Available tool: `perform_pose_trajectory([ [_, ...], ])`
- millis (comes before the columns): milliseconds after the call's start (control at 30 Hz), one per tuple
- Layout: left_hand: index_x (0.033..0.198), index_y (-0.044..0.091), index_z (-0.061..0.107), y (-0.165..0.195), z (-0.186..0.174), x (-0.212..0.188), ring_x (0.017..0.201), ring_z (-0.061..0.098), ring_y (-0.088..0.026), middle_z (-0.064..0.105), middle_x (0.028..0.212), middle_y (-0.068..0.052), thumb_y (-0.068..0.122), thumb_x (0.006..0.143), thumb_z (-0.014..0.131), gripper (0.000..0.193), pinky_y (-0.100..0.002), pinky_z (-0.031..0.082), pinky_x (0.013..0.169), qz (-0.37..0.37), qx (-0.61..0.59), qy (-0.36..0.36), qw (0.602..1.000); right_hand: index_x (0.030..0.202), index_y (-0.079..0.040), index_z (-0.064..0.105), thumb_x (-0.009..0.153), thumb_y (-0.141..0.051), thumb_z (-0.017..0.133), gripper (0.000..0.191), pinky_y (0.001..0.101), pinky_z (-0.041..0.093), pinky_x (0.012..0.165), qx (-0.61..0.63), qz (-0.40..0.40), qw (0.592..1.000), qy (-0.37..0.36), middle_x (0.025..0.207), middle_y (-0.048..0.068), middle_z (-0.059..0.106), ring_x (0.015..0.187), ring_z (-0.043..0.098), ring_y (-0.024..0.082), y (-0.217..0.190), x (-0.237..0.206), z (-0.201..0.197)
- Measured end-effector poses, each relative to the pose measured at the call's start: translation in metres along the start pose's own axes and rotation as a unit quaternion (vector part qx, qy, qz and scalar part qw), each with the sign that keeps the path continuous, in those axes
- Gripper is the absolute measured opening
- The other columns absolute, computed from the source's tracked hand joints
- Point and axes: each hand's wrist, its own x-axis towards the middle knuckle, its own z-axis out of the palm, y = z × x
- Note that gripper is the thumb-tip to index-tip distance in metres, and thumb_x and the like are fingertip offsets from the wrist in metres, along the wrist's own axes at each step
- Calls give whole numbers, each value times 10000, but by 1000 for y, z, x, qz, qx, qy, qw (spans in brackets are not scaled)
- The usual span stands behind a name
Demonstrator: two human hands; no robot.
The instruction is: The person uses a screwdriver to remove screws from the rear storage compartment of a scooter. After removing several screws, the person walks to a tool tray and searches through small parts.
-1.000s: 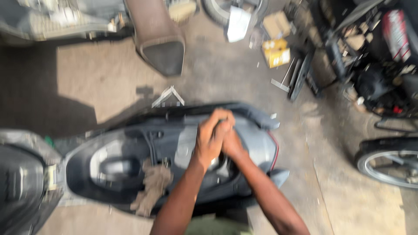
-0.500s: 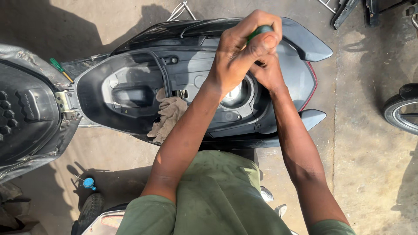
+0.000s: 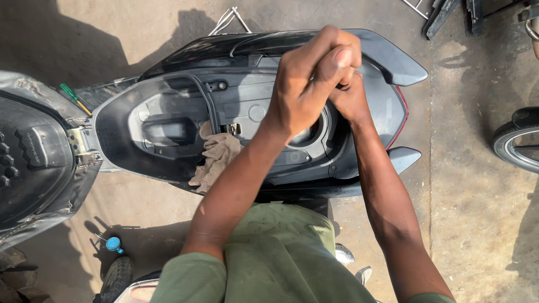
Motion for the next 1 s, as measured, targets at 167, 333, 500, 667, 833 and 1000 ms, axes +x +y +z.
perform_pose_trajectory([
  [167,712,30,482,-12,0,13,525,398,-92,427,618,-21,337,1077,519,478,-280,310,512,29,53,-73,995,960,-11,660,883,-62,718,109,257,506,790,-6,-144,989,-18,1009,-30,655,930,613,69,10,2,-13],
  [333,736,33,524,-11,-38,24,540,381,-81,418,625,-13,335,1052,584,441,-271,313,514,-27,-89,-270,958,937,-10,660,920,-76,725,94,235,501,751,8,-12,998,57,919,-48,653,881,584,42,14,-2,-12],
  [500,872,5,561,7,13,-7,669,516,-90,550,747,-33,471,1091,550,515,-287,470,614,14,3,171,985,1092,18,741,976,-82,716,155,237,521,833,83,6,993,78,983,-15,725,921,632,66,9,0,-6],
  [667,712,41,532,-8,-2,9,540,427,-117,451,615,-25,326,1050,537,442,-255,377,559,24,-35,-22,999,1104,54,718,874,-33,752,248,249,517,834,-25,-59,996,59,1016,42,702,949,631,94,12,-1,-13],
  [833,667,58,476,-16,-25,53,609,415,-165,437,614,-39,250,1023,577,417,-347,425,845,83,-27,-366,927,1115,10,718,955,-254,700,309,242,530,909,20,-67,996,49,1069,19,728,1018,663,85,22,-4,-20],
  [1000,1018,18,569,0,7,25,812,553,-111,583,898,-35,310,1119,500,317,-268,480,780,33,25,-124,991,1128,-26,642,1002,-341,696,343,230,529,842,159,39,980,114,1031,-21,673,973,625,60,33,-7,-22],
])
